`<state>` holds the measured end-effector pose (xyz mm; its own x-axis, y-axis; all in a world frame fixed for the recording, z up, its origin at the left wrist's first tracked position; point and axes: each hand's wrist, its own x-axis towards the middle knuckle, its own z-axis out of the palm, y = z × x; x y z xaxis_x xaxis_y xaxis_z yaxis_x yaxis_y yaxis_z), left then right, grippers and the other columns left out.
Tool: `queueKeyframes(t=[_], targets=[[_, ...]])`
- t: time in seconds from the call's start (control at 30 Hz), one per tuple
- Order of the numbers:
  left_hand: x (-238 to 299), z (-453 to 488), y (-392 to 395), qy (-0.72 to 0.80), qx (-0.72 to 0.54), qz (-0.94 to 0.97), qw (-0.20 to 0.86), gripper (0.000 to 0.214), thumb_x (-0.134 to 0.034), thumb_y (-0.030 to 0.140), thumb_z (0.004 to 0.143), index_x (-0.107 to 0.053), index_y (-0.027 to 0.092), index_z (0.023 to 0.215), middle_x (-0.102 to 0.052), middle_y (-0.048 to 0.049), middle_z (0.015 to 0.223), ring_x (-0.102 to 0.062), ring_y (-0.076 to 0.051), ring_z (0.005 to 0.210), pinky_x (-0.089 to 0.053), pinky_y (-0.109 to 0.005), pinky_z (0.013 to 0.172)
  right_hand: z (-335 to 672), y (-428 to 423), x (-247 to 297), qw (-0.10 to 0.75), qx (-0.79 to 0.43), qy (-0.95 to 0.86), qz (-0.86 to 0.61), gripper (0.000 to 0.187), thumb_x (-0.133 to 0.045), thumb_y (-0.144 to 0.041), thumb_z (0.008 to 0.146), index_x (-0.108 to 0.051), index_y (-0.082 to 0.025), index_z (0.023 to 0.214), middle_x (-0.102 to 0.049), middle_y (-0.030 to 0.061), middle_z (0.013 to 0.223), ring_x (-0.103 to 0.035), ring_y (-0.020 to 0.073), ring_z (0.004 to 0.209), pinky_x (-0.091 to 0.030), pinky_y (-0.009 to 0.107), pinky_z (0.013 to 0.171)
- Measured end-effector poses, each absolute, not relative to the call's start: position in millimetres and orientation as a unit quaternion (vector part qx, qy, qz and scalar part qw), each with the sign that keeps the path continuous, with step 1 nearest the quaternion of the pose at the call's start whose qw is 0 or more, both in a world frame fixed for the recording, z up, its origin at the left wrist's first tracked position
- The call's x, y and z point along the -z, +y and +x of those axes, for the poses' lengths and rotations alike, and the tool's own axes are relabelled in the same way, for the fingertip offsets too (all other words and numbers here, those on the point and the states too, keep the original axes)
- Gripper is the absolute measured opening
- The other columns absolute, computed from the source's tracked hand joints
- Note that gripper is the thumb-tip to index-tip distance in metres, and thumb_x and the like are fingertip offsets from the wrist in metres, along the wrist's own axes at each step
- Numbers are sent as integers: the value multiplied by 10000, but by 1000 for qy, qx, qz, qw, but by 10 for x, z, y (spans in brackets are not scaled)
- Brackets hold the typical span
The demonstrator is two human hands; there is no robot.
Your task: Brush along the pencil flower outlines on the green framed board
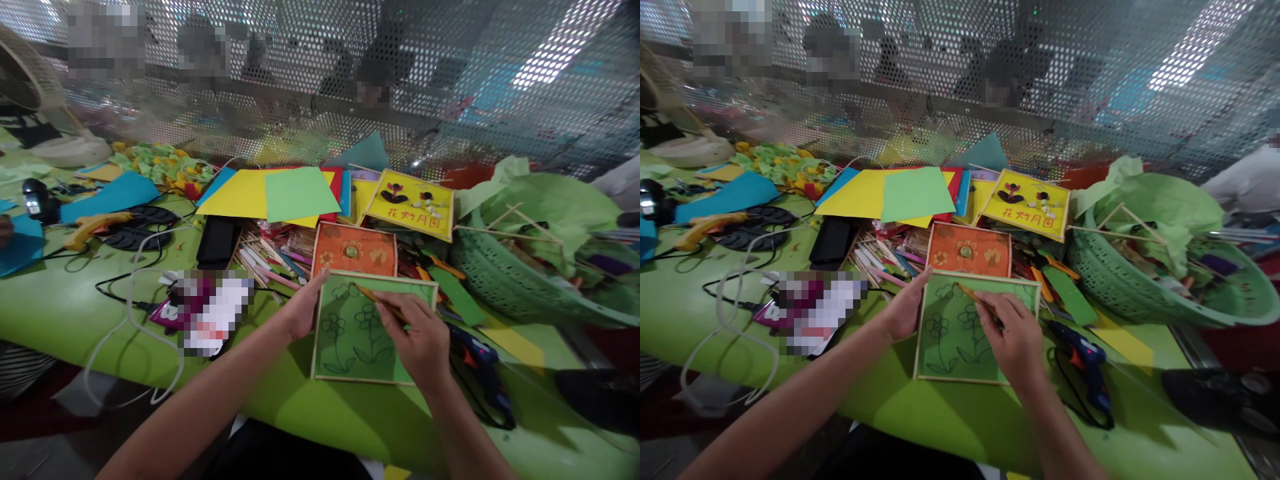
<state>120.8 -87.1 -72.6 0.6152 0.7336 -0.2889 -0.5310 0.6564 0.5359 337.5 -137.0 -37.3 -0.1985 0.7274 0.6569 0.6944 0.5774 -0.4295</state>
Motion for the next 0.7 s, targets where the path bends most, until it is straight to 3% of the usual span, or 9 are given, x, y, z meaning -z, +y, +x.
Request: queueKeyframes(t=[0.7], targets=[[764,1203,-857,259,-359,194,876,615,-538,614,1003,-705,109,1311,-796,-175,1128,-747,-319,1122,-486,-460,1118,3396,-1358,381,435,-40,-770,-464,150,-656,-199,1004,-738,-256,1116,-776,35,1002,-737,187,881,-604,307,779]])
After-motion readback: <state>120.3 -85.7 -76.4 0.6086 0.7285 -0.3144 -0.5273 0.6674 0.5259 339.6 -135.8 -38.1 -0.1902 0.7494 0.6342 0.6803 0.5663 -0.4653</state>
